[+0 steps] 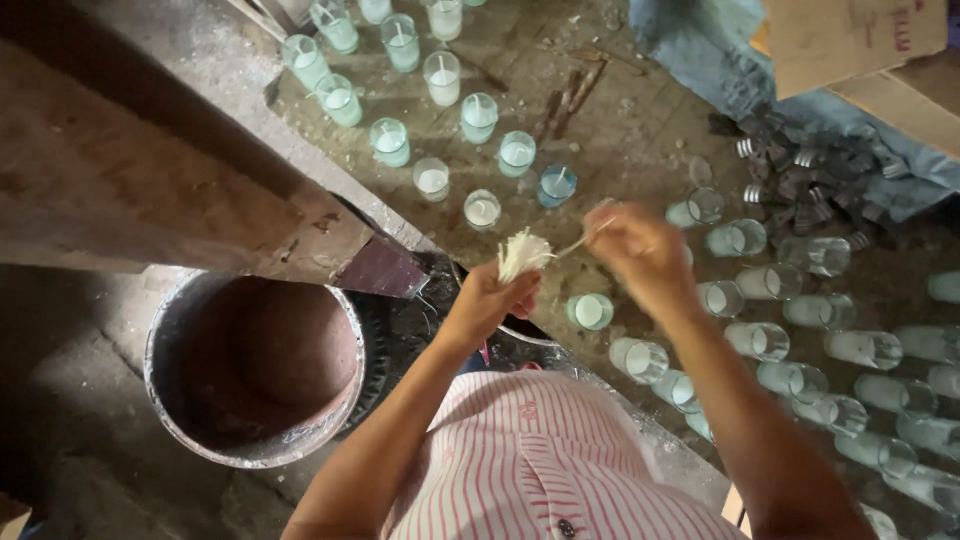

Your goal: Inserting individual candle wicks into a large grid of small glass jars.

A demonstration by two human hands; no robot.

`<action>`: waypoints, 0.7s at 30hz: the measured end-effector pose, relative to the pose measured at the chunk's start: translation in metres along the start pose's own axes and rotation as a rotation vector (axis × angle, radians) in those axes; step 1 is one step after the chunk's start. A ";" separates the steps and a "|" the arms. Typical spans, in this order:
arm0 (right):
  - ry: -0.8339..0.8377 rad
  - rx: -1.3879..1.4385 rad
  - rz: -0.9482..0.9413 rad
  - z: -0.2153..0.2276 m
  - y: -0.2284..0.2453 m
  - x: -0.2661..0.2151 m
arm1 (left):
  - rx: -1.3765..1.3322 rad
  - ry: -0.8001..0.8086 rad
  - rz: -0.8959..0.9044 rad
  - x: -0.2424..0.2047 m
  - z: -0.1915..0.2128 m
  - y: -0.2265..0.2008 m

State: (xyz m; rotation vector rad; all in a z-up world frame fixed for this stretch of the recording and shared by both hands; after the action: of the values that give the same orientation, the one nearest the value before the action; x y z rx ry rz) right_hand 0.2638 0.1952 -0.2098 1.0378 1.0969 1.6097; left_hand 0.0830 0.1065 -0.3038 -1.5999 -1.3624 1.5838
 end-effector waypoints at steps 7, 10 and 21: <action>-0.245 -0.608 0.514 0.040 -0.077 0.021 | 0.027 -0.028 0.045 -0.003 0.005 0.001; -0.289 -0.659 0.567 0.042 -0.106 0.022 | 0.018 -0.018 0.034 -0.005 0.004 0.001; -0.310 -0.600 0.649 0.034 -0.154 0.030 | -0.018 0.048 0.061 -0.002 -0.011 -0.002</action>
State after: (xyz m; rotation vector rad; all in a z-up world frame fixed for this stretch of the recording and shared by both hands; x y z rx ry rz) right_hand 0.3217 0.2612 -0.3442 1.2231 0.0231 2.0053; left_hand 0.0927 0.1081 -0.2987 -1.6937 -1.3182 1.5620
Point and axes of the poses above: each hand's wrist, its own x-axis towards the middle knuckle, its own z-axis out of the back of the hand, y = z × x, the point moved 5 cm from there along x, towards the middle knuckle, and after that the axes turned 11 degrees about -y, right-handed, at the moved point
